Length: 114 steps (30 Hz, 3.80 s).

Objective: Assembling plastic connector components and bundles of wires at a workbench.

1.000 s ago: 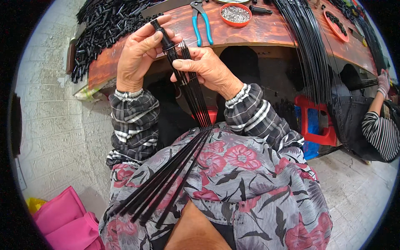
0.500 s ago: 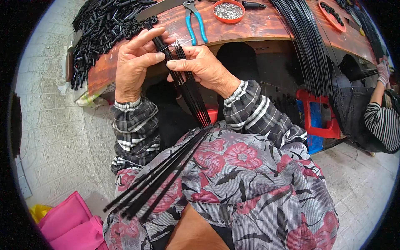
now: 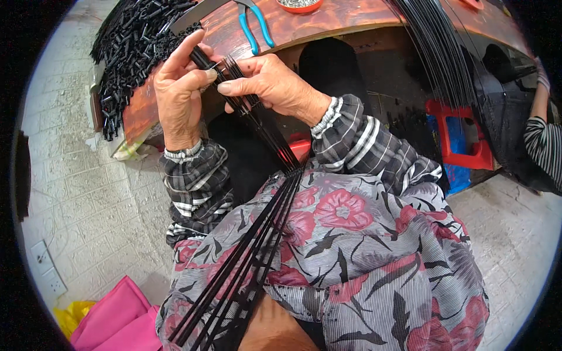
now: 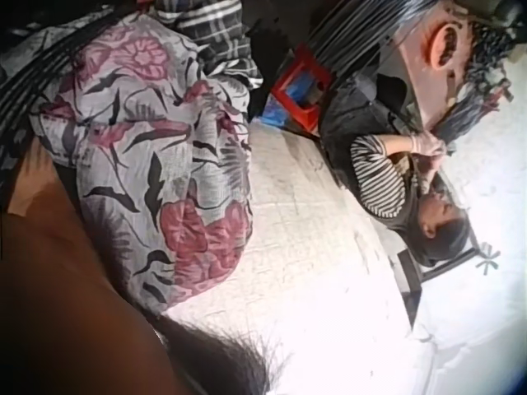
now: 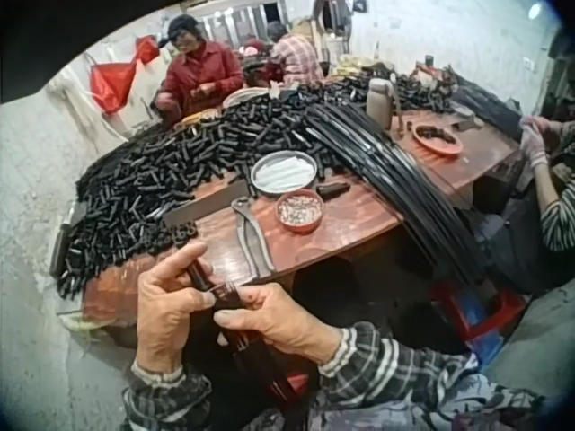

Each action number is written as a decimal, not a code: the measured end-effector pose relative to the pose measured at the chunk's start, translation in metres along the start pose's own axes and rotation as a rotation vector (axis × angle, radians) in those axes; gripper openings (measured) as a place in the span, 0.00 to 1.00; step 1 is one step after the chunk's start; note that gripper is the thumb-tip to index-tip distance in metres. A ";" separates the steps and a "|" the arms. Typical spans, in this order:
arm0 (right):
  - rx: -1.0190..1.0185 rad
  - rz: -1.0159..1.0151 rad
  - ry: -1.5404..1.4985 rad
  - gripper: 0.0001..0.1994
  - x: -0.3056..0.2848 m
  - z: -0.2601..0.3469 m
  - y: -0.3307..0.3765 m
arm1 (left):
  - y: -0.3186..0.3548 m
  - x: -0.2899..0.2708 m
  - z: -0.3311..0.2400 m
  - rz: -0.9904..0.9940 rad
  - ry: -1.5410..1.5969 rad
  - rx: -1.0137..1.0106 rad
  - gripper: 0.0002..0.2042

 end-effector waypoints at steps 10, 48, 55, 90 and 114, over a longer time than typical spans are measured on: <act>0.002 -0.040 -0.025 0.14 0.003 0.003 0.002 | -0.001 -0.008 0.007 0.195 0.084 0.021 0.27; -0.053 -0.003 -0.168 0.13 0.021 0.013 0.005 | -0.001 -0.014 -0.010 0.289 -0.006 0.136 0.28; -0.123 -0.048 -0.149 0.12 0.023 0.026 0.007 | 0.041 -0.005 -0.069 -0.068 0.198 0.303 0.32; -0.586 -0.007 0.125 0.16 0.048 0.021 -0.004 | 0.033 0.025 -0.056 -0.523 -0.336 0.052 0.07; -0.355 -0.100 0.308 0.16 0.026 0.035 0.000 | 0.025 0.029 -0.024 -0.399 0.126 0.051 0.10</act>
Point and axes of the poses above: each hand's wrist, its own y-axis away from the middle knuckle, its own x-axis out of the palm, z = x × y, the point moved 2 cm from there along -y, towards the middle knuckle, and after that the axes turned 15 degrees about -y, right-handed, at the moved point
